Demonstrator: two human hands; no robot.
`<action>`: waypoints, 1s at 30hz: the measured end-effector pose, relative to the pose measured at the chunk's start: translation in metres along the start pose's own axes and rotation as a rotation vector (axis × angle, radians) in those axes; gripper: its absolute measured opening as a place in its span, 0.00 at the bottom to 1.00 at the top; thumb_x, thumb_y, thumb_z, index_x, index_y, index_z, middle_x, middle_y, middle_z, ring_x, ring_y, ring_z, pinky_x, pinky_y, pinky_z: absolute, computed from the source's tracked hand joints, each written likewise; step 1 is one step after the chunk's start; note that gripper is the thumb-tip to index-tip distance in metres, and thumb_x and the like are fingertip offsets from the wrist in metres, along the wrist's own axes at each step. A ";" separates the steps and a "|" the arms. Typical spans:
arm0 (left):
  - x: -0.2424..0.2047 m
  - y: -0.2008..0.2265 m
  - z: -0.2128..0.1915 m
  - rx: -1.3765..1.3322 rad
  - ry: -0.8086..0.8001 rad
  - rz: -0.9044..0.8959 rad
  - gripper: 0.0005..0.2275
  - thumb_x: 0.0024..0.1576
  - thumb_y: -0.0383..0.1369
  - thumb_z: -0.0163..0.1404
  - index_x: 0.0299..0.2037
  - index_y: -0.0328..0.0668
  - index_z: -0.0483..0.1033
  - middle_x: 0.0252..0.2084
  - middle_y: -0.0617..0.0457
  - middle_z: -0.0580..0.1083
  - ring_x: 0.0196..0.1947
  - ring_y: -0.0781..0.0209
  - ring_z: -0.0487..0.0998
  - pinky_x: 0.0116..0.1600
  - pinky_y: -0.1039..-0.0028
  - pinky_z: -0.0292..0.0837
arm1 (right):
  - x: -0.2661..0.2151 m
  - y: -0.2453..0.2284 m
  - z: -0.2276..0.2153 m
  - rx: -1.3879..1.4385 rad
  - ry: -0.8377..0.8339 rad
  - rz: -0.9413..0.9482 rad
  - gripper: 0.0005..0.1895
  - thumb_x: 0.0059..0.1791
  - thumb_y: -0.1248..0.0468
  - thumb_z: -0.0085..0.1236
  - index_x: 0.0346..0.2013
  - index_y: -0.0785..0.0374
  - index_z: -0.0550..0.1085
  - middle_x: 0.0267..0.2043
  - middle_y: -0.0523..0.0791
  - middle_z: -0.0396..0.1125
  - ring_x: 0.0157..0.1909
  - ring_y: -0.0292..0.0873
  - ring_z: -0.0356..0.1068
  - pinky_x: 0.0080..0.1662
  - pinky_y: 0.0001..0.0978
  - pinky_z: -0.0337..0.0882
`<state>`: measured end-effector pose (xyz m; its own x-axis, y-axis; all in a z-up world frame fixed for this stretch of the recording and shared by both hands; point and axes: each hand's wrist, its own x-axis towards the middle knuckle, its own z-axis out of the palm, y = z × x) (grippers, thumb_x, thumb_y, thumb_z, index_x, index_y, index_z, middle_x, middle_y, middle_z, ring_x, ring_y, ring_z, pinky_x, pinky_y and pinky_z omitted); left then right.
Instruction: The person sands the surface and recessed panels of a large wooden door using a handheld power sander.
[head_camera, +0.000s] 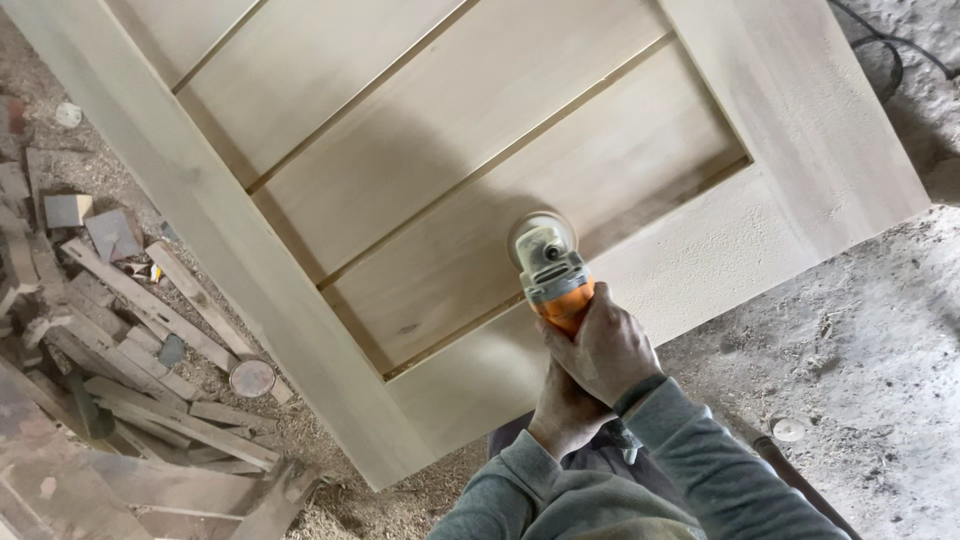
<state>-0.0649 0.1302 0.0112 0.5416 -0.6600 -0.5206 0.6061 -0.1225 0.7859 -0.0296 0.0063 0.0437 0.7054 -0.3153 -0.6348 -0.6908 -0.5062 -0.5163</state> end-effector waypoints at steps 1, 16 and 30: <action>-0.004 -0.003 -0.001 -0.096 0.004 0.019 0.46 0.47 0.38 0.69 0.69 0.33 0.47 0.64 0.42 0.65 0.62 0.51 0.71 0.69 0.61 0.73 | -0.001 -0.001 0.006 -0.021 -0.006 -0.032 0.34 0.46 0.46 0.65 0.47 0.73 0.63 0.34 0.59 0.74 0.34 0.57 0.79 0.40 0.47 0.82; -0.028 -0.054 -0.015 -0.611 0.380 0.071 0.24 0.54 0.24 0.59 0.58 0.34 0.61 0.43 0.49 0.71 0.37 0.64 0.76 0.40 0.71 0.81 | 0.005 -0.063 0.031 -0.331 -0.405 -0.279 0.30 0.50 0.49 0.63 0.51 0.70 0.64 0.34 0.49 0.72 0.32 0.45 0.75 0.42 0.38 0.80; 0.105 -0.006 0.098 0.026 -0.133 0.108 0.23 0.61 0.24 0.54 0.65 0.30 0.60 0.60 0.41 0.70 0.57 0.54 0.73 0.66 0.61 0.74 | 0.056 0.056 -0.099 -0.088 0.055 0.042 0.34 0.44 0.50 0.68 0.51 0.71 0.65 0.39 0.57 0.75 0.35 0.53 0.80 0.43 0.47 0.82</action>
<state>-0.0692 -0.0115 -0.0158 0.5199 -0.7626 -0.3850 0.5321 -0.0635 0.8443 -0.0133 -0.1191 0.0363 0.6853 -0.3805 -0.6210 -0.7054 -0.5590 -0.4359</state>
